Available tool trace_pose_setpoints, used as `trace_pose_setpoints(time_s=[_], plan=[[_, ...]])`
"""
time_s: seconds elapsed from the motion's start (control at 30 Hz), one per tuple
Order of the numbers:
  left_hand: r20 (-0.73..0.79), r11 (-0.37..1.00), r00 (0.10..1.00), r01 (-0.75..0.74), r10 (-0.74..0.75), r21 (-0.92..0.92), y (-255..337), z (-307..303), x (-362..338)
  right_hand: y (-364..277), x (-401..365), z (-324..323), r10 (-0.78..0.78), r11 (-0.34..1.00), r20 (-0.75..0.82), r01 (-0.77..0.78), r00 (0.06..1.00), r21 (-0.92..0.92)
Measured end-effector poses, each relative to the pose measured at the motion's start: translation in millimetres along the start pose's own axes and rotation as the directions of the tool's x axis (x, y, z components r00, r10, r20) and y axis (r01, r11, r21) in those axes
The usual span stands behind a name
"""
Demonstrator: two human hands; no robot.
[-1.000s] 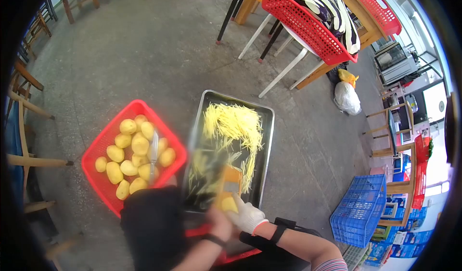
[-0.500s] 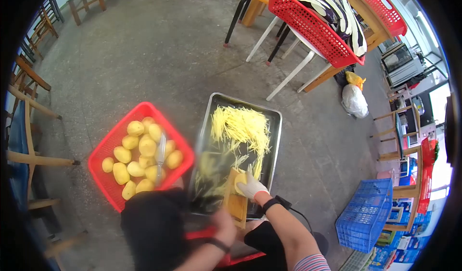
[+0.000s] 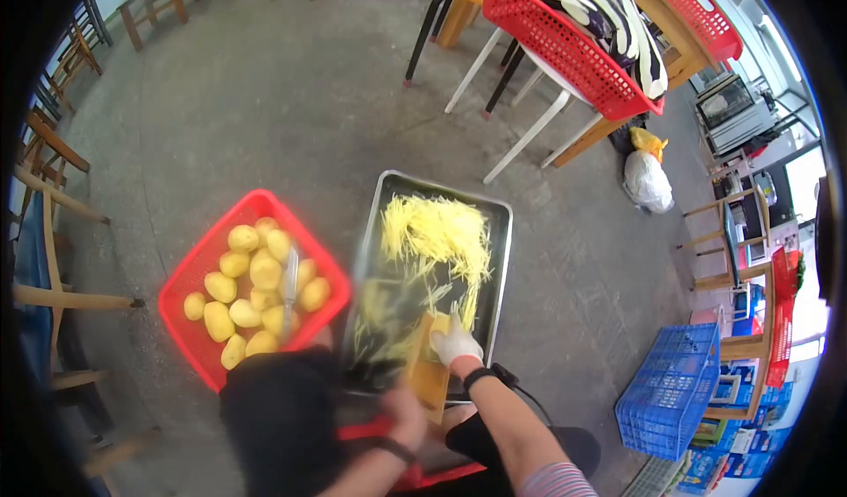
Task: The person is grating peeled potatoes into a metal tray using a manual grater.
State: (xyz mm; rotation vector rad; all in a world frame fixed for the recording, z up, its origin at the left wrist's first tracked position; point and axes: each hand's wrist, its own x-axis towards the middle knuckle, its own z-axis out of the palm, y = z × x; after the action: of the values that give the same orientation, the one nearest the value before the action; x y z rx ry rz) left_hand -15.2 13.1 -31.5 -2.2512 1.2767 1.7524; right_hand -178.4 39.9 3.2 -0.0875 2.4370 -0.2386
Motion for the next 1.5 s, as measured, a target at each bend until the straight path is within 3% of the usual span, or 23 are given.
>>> trace_pose_setpoints(time_s=[0.1,0.2,0.23,0.3,0.37,0.4,0.43,0.5,0.63,0.73,0.77,0.83,0.93,0.97,1.0,1.1,1.13,1.27,1.33,1.37,1.4,1.43,1.5], plan=[[0.023,0.991,0.992,-0.123,0.122,0.055,-18.4,7.9,19.2,-3.8,0.7,-6.9,0.020,0.997,0.027,-0.019,0.999,-0.069],[0.034,0.996,0.999,-0.004,0.007,-0.091,25.1,-3.6,-20.5,-11.8,-74.0,-41.5,-0.176,0.975,0.232,0.202,0.957,-0.092],[0.046,0.997,0.999,0.004,-0.001,-0.079,28.6,-7.5,-26.5,-7.2,-97.8,-49.5,-0.208,0.966,0.289,0.243,0.935,-0.090],[0.011,0.990,0.999,-0.053,0.052,0.133,36.1,-10.3,-29.5,-8.1,-115.6,-54.3,-0.171,0.968,0.304,0.217,0.937,-0.123],[0.000,0.987,0.995,-0.096,0.097,0.130,11.8,0.2,-10.4,-6.2,-107.9,-50.7,-0.229,0.961,0.296,0.264,0.927,-0.084],[-0.006,0.982,0.990,-0.138,0.140,0.130,2.0,3.0,-4.1,-1.2,-98.3,-43.2,-0.207,0.960,0.309,0.253,0.928,-0.118],[-0.016,0.981,0.989,-0.142,0.146,0.129,3.6,0.6,-2.3,3.5,-56.2,-13.8,-0.140,0.983,0.140,0.154,0.980,-0.096],[-0.025,0.997,0.997,-0.068,0.069,0.019,8.4,4.9,-9.1,-5.6,-12.7,-13.0,-0.041,0.997,0.091,0.047,0.995,-0.068],[-0.018,0.964,0.971,-0.233,0.237,0.128,-9.6,8.6,5.2,-13.3,-4.7,-20.2,0.085,0.996,0.163,-0.085,0.983,-0.006],[-0.030,0.969,0.976,-0.208,0.213,0.132,-4.3,7.2,-0.2,-13.2,-44.3,-29.5,-0.149,0.984,0.160,0.163,0.976,-0.077],[-0.022,0.970,0.978,-0.202,0.207,0.134,-10.8,12.1,6.8,-5.2,-57.4,-32.5,-0.146,0.984,0.159,0.160,0.976,-0.081],[-0.013,0.972,0.981,-0.188,0.191,0.142,-13.6,10.5,4.2,-2.7,-107.3,-51.8,-0.200,0.961,0.341,0.252,0.919,-0.115],[-0.026,0.961,0.982,-0.178,0.188,0.212,8.3,-0.1,-20.1,-9.5,-123.8,-57.3,-0.134,0.967,0.385,0.205,0.913,-0.151],[-0.021,0.983,0.990,-0.139,0.142,0.123,9.6,-0.1,-22.7,-8.5,-111.5,-50.1,-0.138,0.966,0.389,0.210,0.911,-0.148],[-0.025,0.994,0.994,-0.106,0.106,0.029,14.5,-0.3,-17.5,-9.9,-80.3,-34.6,-0.110,0.975,0.307,0.162,0.945,-0.150],[0.003,0.966,0.971,-0.239,0.239,0.099,-29.5,13.2,19.1,-6.0,8.0,-12.2,0.090,0.992,0.168,-0.073,0.982,-0.100],[0.000,0.967,0.973,-0.230,0.231,0.107,-19.4,10.4,6.9,-1.9,10.9,-5.6,0.071,0.984,0.056,-0.061,0.996,-0.167],[-0.003,0.969,0.983,-0.183,0.186,0.168,20.2,-3.0,-16.7,1.9,9.2,-13.1,0.056,0.994,0.145,-0.041,0.988,-0.105],[0.024,0.992,0.993,-0.118,0.117,0.048,21.3,-1.0,-17.7,5.0,-17.4,-26.5,-0.084,0.989,0.179,0.060,0.980,0.137],[0.030,0.992,0.993,-0.118,0.116,0.052,21.2,-2.9,-18.2,10.6,-25.7,-32.1,-0.077,0.989,0.176,0.053,0.981,0.138],[0.049,0.982,0.988,-0.148,0.143,0.116,22.9,-5.5,-18.4,18.0,-32.7,-38.8,-0.065,0.909,0.367,-0.097,0.928,0.406],[0.071,0.968,0.983,-0.179,0.169,0.177,30.0,-8.7,-23.0,19.4,-44.6,-48.6,-0.113,0.746,0.534,-0.283,0.838,0.603],[0.091,0.986,0.989,-0.130,0.121,0.104,54.8,-18.3,-44.9,30.2,-50.5,-48.3,-0.115,0.715,0.587,-0.343,0.801,0.609]])
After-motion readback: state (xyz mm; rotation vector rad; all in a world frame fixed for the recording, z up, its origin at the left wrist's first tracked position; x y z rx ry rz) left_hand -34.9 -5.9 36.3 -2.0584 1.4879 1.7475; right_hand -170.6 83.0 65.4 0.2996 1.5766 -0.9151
